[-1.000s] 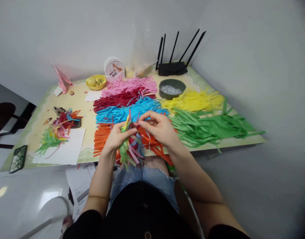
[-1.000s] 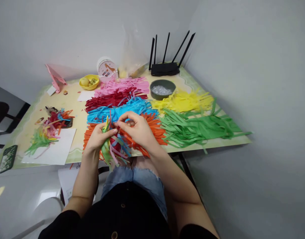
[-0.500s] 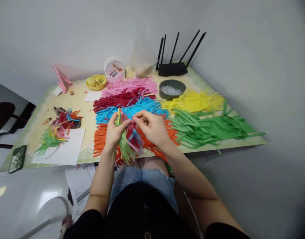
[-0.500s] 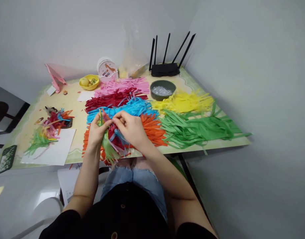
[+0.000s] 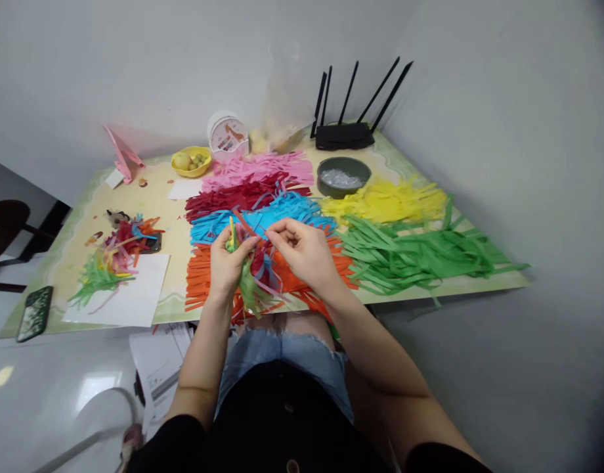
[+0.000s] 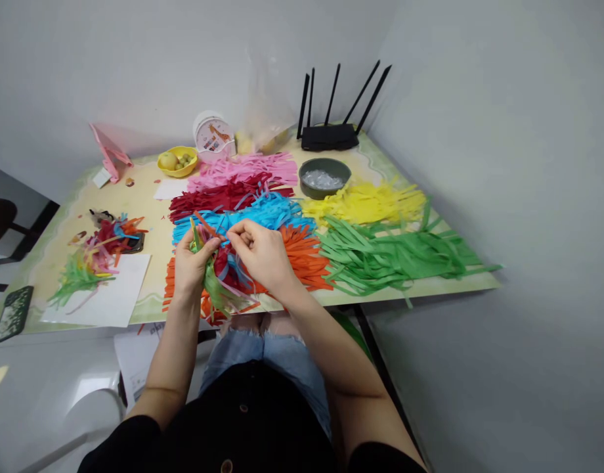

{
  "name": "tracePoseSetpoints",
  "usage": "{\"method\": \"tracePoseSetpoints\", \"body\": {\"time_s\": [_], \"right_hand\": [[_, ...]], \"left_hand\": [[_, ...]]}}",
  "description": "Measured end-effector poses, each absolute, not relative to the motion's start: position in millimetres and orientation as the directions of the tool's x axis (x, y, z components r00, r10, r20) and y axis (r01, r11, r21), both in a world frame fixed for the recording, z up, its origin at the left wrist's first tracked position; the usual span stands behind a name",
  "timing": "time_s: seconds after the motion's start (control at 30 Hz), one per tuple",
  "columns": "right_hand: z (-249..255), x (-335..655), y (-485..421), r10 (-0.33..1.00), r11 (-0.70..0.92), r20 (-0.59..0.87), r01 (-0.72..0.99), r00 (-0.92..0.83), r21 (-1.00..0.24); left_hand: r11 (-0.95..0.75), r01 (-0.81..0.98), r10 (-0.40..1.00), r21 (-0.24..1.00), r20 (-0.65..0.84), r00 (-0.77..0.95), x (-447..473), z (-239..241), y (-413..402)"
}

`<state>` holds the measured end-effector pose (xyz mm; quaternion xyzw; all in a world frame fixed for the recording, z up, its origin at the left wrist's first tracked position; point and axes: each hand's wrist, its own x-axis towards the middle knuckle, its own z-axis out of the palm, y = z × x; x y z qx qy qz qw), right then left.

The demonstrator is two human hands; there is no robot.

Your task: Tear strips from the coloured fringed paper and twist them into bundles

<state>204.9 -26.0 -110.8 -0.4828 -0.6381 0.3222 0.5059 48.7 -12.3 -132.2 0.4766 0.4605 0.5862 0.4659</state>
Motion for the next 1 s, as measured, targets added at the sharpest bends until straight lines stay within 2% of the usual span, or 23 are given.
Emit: {"method": "tracePoseSetpoints", "body": {"time_s": [0.13, 0.27, 0.4, 0.5, 0.6, 0.7, 0.83, 0.9, 1.0], "right_hand": [[-111, 205, -26, 0.943, 0.323, 0.331, 0.281, -0.019, -0.904], [-112, 205, -24, 0.953, 0.299, 0.301, 0.235, -0.028, -0.925], [-118, 207, -16, 0.972, 0.230, 0.228, 0.023, -0.053, -0.973], [-122, 211, -9, 0.973, 0.106, 0.129, -0.121, -0.191, -0.987], [-121, 215, -5, 0.969, 0.063, 0.087, -0.107, -0.233, -0.992], [-118, 217, -3, 0.986, 0.152, 0.163, -0.226, -0.033, -0.962], [-116, 225, 4, 0.921, 0.350, 0.213, -0.449, 0.327, -0.822], [-117, 233, 9, 0.862, 0.447, 0.244, -0.439, 0.444, -0.779], [-118, 240, 13, 0.790, 0.530, 0.342, -0.285, 0.509, -0.799]], "left_hand": [[-0.147, -0.091, 0.985, 0.985, 0.137, -0.104, 48, -131, -13], [-0.230, 0.059, 0.964, 0.971, 0.235, -0.126, 47, -125, -16], [-0.337, 0.191, 0.934, 0.922, 0.353, -0.054, 48, -125, -19], [-0.335, 0.187, 0.941, 0.923, 0.337, 0.025, 49, -129, -19], [-0.294, 0.174, 0.956, 0.940, 0.289, 0.050, 49, -135, -16], [-0.225, 0.158, 0.974, 0.961, 0.224, 0.027, 49, -141, -10], [-0.097, 0.029, 0.993, 0.995, 0.095, 0.068, 46, -148, -1], [-0.075, -0.051, 0.994, 0.996, 0.079, 0.075, 43, -150, 5], [-0.095, -0.119, 0.995, 0.988, 0.092, -0.032, 38, -152, 10]]}}
